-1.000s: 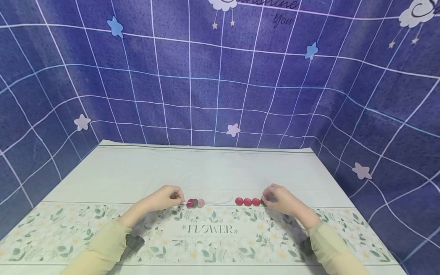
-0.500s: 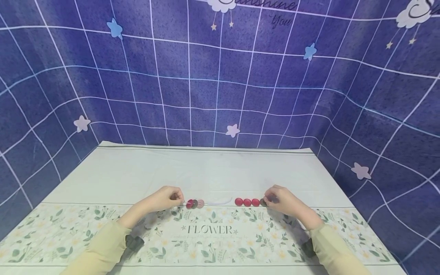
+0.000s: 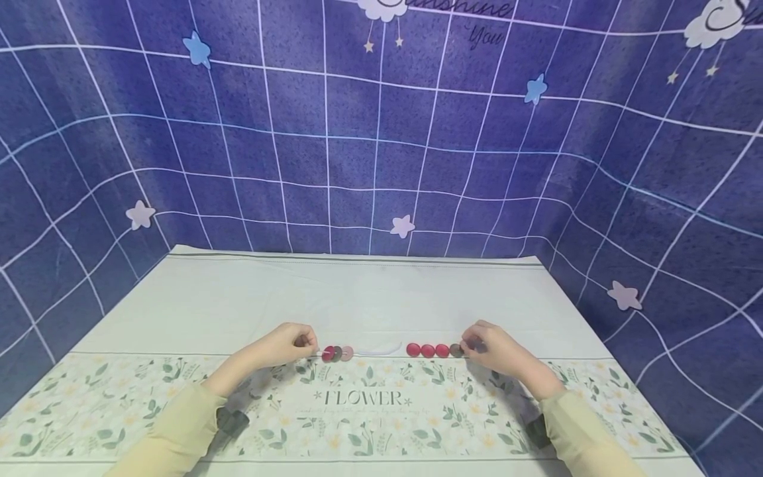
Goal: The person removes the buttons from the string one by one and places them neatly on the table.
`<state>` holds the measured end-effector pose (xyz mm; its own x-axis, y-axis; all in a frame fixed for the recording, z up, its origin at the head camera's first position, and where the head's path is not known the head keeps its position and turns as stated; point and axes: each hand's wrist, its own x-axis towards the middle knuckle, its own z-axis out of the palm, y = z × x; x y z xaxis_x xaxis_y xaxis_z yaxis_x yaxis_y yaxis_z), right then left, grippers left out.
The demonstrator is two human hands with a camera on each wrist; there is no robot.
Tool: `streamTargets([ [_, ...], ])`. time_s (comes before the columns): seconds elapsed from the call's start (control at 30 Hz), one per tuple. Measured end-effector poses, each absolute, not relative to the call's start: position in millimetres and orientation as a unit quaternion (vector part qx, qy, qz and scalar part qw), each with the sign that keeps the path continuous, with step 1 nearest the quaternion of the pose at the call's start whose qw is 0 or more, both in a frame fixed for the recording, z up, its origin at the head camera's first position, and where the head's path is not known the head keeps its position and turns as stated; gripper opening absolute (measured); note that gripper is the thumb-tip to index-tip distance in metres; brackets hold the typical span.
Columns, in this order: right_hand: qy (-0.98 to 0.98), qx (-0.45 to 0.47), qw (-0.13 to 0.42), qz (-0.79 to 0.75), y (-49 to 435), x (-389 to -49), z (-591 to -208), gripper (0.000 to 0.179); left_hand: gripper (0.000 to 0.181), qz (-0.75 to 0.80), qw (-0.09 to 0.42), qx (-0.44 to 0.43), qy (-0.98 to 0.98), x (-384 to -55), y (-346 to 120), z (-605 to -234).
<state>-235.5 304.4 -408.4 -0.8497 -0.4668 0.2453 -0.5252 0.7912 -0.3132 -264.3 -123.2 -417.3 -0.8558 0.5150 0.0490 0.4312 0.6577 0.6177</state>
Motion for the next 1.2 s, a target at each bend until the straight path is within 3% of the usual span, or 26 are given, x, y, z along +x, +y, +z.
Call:
streamTargets([
  [1.2, -0.953, 0.256, 0.068, 0.147, 306.6, -235.0, -412.8, 0.021, 0.008, 0.323, 0.074, 0.257, 0.908, -263.9, -124.0, -414.9],
])
